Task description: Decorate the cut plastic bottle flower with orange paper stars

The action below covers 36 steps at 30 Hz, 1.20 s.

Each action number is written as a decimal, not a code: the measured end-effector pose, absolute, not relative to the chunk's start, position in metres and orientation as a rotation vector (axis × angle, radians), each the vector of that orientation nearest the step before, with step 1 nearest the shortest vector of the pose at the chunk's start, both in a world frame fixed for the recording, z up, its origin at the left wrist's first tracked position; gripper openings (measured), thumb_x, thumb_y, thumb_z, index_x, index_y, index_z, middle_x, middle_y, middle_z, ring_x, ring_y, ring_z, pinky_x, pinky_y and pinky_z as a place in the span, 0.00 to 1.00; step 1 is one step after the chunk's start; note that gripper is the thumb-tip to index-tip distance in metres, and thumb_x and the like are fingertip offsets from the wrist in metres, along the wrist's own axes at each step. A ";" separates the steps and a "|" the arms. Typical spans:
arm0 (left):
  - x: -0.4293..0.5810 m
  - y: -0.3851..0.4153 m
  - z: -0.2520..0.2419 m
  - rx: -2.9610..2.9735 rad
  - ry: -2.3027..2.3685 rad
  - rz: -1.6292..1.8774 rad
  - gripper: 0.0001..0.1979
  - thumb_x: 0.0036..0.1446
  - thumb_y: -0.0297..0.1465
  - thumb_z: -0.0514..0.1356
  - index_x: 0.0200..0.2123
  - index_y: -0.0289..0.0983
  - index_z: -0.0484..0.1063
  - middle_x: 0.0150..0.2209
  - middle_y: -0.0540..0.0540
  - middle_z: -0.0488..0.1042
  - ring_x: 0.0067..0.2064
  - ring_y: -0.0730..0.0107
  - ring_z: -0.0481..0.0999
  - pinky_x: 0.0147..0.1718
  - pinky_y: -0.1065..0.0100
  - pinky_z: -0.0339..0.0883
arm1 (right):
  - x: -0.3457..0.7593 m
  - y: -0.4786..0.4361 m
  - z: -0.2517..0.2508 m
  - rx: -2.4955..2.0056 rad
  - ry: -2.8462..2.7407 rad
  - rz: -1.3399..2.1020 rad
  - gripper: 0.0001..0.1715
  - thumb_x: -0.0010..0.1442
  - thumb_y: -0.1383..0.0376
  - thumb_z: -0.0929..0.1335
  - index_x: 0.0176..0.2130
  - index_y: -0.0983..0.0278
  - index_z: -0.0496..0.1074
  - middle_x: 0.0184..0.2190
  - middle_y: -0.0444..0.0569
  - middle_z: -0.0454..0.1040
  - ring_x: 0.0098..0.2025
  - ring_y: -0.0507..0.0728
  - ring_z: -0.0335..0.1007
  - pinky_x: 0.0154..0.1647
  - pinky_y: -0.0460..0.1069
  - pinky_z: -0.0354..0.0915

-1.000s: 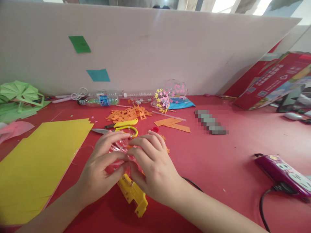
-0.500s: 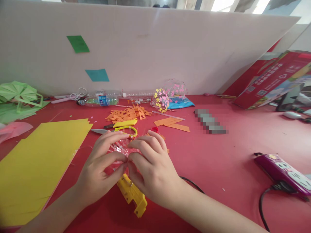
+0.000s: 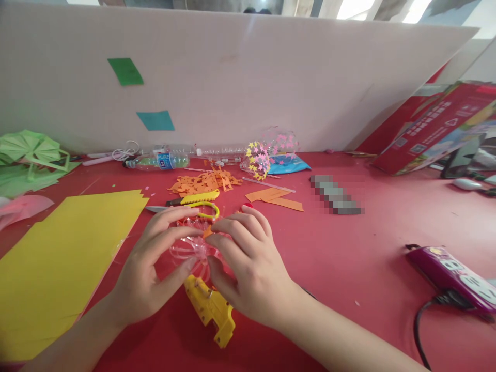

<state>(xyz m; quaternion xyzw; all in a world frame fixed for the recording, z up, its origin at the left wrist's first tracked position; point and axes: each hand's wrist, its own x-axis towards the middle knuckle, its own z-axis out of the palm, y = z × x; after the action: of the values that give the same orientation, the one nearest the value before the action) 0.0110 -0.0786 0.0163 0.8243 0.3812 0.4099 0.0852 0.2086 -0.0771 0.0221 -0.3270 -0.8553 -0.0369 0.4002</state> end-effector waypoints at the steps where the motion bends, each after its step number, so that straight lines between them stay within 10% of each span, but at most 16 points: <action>1: 0.010 -0.078 0.017 2.447 1.140 1.217 0.15 0.55 0.23 0.58 0.46 0.39 0.68 0.56 0.42 0.64 0.61 0.58 0.61 0.60 0.53 0.57 | 0.209 -0.077 0.022 -0.815 -2.173 -0.087 0.13 0.54 0.74 0.67 0.42 0.66 0.71 0.41 0.51 0.74 0.45 0.58 0.67 0.57 0.62 0.56; 25: 0.001 -0.065 0.016 2.088 1.258 1.202 0.06 0.60 0.32 0.55 0.40 0.44 0.71 0.55 0.47 0.64 0.60 0.60 0.63 0.58 0.55 0.58 | 0.222 -0.071 0.030 -0.841 -2.203 0.012 0.05 0.57 0.72 0.66 0.37 0.66 0.69 0.36 0.52 0.72 0.39 0.58 0.63 0.42 0.57 0.62; 36: 0.008 -0.068 0.013 2.168 1.242 1.046 0.05 0.57 0.31 0.57 0.39 0.42 0.69 0.58 0.45 0.62 0.61 0.60 0.61 0.59 0.55 0.57 | 0.210 -0.077 0.020 -0.827 -2.372 -0.018 0.14 0.58 0.73 0.64 0.46 0.65 0.66 0.40 0.50 0.73 0.43 0.59 0.62 0.52 0.58 0.58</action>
<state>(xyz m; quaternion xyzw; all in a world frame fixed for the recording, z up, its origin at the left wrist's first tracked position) 0.0076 -0.0679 0.0130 0.7817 0.4478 0.3771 0.2150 0.2099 -0.0773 0.0196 -0.3131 -0.8978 -0.0068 0.3097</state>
